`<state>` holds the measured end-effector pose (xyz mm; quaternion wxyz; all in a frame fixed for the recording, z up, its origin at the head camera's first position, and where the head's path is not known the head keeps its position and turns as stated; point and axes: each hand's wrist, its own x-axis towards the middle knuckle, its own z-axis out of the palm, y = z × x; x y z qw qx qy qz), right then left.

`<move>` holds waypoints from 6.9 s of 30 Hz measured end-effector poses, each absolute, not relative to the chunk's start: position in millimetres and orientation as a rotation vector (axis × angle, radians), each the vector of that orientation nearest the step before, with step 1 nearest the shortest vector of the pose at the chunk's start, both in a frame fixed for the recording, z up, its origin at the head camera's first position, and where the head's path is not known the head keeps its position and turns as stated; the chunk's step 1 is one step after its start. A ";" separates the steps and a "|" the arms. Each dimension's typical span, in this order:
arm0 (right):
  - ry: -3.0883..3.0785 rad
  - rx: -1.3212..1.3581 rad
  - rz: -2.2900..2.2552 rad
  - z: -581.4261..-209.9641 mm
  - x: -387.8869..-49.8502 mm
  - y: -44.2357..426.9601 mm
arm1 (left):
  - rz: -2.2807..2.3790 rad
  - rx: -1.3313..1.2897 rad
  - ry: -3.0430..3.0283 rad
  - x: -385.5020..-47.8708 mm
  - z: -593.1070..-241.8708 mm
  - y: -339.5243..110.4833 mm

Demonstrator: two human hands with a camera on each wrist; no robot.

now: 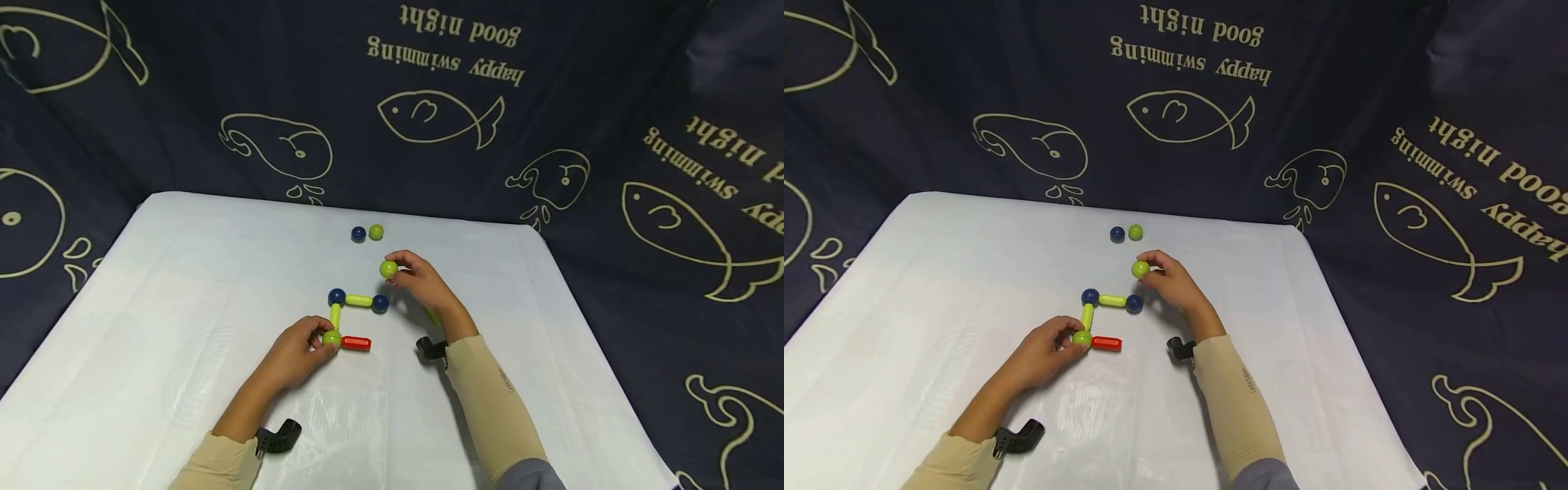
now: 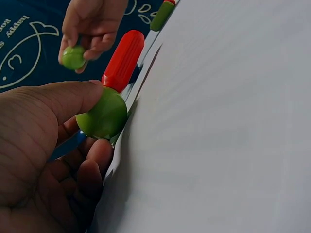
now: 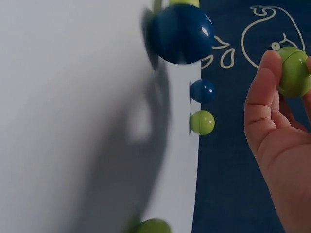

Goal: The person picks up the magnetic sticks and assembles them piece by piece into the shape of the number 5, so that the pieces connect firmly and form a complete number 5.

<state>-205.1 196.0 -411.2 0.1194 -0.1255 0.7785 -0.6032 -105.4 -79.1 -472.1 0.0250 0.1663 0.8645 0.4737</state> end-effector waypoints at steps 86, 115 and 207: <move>2.667 -0.171 -1.509 -447.2 -105.9 208.2 | 1.442 0.536 2.722 -106.8 -471.9 -77.0; 2.793 0.022 -1.609 -448.7 -110.2 233.3 | 1.425 0.527 2.721 -106.5 -472.4 -76.2; 2.154 -0.177 -1.736 -417.0 -92.1 186.7 | 1.473 0.415 2.754 -111.2 -476.4 -77.2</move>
